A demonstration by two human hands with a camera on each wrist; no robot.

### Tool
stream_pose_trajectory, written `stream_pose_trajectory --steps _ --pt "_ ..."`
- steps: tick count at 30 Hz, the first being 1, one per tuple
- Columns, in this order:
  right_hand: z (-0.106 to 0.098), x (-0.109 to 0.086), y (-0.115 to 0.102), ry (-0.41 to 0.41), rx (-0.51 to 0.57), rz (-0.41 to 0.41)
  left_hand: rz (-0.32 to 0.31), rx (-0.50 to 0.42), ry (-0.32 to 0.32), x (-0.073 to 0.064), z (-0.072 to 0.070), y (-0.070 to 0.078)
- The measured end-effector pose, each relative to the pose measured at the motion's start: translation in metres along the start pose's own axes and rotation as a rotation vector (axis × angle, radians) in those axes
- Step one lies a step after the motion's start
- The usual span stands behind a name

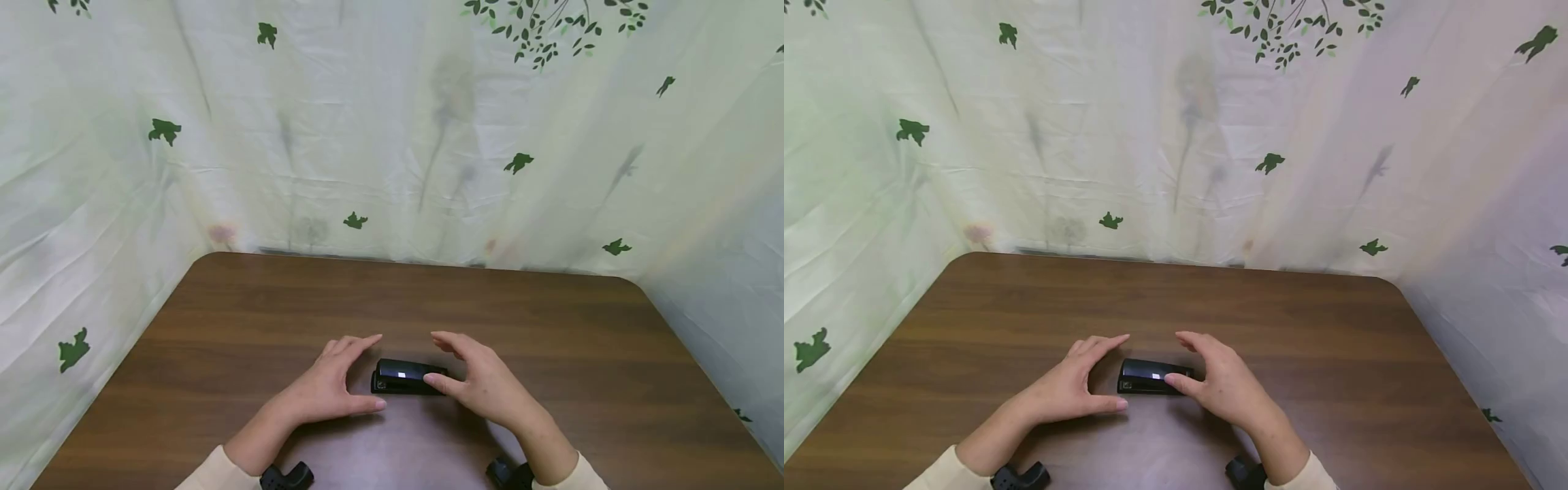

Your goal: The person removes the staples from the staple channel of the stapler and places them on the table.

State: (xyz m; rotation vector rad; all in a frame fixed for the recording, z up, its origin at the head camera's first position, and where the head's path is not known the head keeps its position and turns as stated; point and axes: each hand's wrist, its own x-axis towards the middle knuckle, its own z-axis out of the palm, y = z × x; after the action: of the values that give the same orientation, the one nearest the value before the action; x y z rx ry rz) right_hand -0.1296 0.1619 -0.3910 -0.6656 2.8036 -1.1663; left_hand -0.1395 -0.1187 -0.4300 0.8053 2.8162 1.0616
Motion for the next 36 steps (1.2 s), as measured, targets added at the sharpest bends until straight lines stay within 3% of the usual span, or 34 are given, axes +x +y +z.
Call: stream_pose_trajectory --steps 5,12,15,23,30,36 --pt "0.001 0.001 -0.001 0.002 -0.016 -0.001 0.024 -0.081 0.02 0.0 0.004 -0.003" --pt "0.005 0.008 -0.011 -0.025 -0.052 -0.052 0.116 -0.148 0.039 0.005 0.01 -0.007" --pt "0.007 0.009 -0.013 -0.05 -0.068 -0.06 0.135 -0.139 0.057 0.007 0.012 -0.006" --pt "0.015 0.009 -0.015 -0.087 -0.089 -0.104 0.09 -0.03 0.084 0.006 0.018 -0.005" --pt "0.02 0.012 -0.015 -0.098 -0.123 -0.186 0.084 -0.003 0.111 0.006 0.021 -0.004" --pt "0.024 0.015 -0.018 -0.112 -0.133 -0.191 0.104 0.021 0.135 0.007 0.022 -0.003"
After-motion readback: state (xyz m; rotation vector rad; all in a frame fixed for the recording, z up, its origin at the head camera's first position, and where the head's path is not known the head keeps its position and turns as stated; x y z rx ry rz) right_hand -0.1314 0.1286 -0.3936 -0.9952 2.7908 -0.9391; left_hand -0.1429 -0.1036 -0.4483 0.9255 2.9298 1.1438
